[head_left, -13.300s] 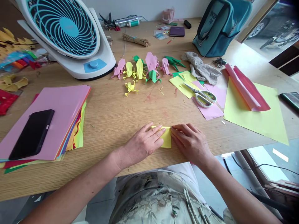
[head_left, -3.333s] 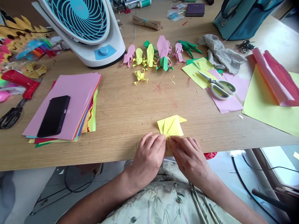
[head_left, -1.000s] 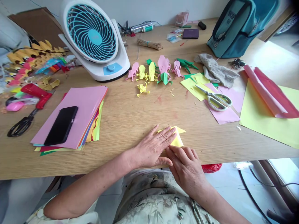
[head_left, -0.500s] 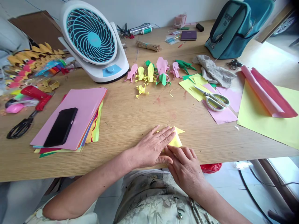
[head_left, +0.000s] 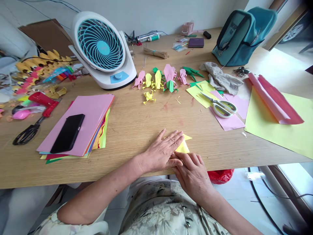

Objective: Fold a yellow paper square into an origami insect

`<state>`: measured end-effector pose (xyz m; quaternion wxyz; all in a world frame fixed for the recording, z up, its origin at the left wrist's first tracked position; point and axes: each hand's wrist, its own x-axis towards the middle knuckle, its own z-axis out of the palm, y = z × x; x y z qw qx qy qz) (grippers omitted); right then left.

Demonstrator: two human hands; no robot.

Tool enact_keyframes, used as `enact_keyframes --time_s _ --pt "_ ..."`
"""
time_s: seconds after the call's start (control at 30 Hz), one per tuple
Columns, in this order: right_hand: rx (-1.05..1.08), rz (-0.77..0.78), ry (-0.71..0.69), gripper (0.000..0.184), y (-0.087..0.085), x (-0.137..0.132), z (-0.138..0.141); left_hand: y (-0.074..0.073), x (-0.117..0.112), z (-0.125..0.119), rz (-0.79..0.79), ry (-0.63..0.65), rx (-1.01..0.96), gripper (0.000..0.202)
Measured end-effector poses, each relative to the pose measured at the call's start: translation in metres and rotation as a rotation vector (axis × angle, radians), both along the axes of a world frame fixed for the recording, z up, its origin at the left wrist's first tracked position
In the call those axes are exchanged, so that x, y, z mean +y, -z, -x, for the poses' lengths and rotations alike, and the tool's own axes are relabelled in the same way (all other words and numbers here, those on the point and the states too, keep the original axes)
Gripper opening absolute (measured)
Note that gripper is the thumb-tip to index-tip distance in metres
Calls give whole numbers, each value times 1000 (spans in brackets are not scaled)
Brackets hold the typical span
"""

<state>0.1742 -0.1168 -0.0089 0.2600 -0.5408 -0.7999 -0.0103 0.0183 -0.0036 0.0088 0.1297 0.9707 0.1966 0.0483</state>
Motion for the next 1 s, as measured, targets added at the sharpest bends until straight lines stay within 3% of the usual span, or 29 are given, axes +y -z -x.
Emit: enact_keyframes --time_s 0.23,0.6,1.0 --pt "21 -9 -3 18 2 1 1 4 -2 1 -9 -16 -8 97" --pt "14 -5 20 22 1 0 1 -2 -1 1 11 -16 -2 89" --pt "15 14 22 23 0 -1 1 6 5 10 -59 -67 46 88"
